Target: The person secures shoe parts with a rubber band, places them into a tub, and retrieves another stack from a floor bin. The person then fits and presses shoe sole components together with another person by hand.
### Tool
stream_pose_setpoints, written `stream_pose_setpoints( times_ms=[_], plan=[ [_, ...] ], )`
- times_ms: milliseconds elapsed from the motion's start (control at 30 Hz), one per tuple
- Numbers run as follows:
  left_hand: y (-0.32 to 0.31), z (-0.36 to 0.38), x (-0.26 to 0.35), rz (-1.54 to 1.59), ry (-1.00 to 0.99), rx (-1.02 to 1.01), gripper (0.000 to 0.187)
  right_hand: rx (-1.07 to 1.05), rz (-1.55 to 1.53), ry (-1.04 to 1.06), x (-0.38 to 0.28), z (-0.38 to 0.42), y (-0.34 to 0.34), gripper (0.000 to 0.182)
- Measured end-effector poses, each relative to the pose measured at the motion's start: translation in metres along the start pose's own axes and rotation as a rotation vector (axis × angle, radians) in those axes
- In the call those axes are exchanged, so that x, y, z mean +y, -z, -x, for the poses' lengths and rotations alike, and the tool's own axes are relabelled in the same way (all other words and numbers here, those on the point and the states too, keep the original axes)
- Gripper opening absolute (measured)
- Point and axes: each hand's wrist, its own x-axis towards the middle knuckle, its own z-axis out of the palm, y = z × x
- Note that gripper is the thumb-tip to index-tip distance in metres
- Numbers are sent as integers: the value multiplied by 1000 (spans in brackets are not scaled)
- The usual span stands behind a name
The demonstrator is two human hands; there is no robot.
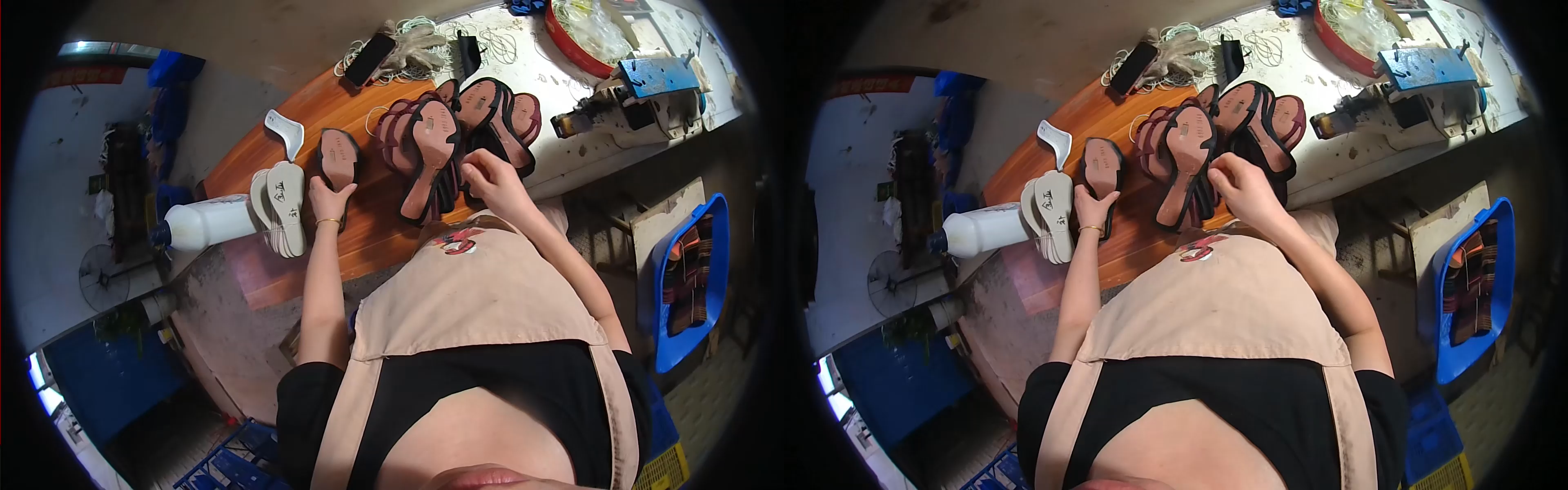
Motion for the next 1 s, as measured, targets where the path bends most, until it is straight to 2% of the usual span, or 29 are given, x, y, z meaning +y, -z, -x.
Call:
stream_pose_setpoints(
  times_ms=[67, 133, 167, 233, 267, 300, 367, 400, 433, 467, 500, 567, 600, 633, 700, 767, 833, 867, 900, 967, 1000],
  plan=[
    [-2, 1, 0, -48, -49, 56, 63, -29, 75, 31, -8, 5, -5, 17],
    [4, 3, -1, 167, 5, 97, 51, -60, 104, 41, -7, 8, -4, 17],
    [6, 3, 0, 166, -1, 94, 51, -54, 101, 40, -7, 8, -4, 17],
    [16, 7, 2, 75, -147, 383, 37, -78, 40, -21, -6, 8, -2, 19],
    [30, 7, 16, 173, -103, 404, 29, -77, 40, -17, -9, 6, -2, 19],
    [45, 13, 33, 408, 45, 281, 27, -105, -33, -50, -14, 4, -3, 21],
    [57, 18, 43, 842, 13, 210, 13, -136, -105, -83, -23, -1, -8, 23],
    [65, 22, 55, 843, 13, 212, 13, -162, -177, -43, -29, -7, -13, 22],
    [81, 27, 84, 1011, -17, 175, 12, -187, -248, -2, -36, -14, -17, 21],
    [93, 33, 107, 1178, -44, 138, 12, -214, -285, -7, -43, -21, -21, 28],
    [100, 35, 120, 1176, -43, 142, 12, -218, -286, -5, -50, -26, -26, 28],
    [106, 34, 138, 1178, -85, 132, 10, -164, -75, 125, -59, -36, -30, 40],
    [103, 39, 132, 1182, -85, -2, 11, -179, -52, 237, -49, -47, -33, 61],
    [107, 43, 142, 1190, -127, 7, 10, -176, -48, 243, -53, -51, -35, 61],
    [115, 52, 147, 1310, -94, -71, 11, 121, 732, 667, -60, -57, -47, 75],
    [117, 55, 140, 1219, -168, -47, 12, 51, 773, 708, -49, -67, -57, 75],
    [126, 56, 130, 1123, -241, 0, 15, -93, 832, 593, -37, -81, -78, 61],
    [134, 57, 126, 1206, -200, 258, 25, -4, 819, 617, -39, -79, -87, 50],
    [141, 53, 124, 1280, -165, 517, 34, -24, 851, 654, -27, -89, -94, 41],
    [209, 43, 175, 1374, -358, 793, 40, -97, 796, 641, -18, -99, -98, 31],
    [215, 39, 162, 1366, -363, 815, 40, -155, 792, 649, -31, -99, -97, 27]
  ],
)
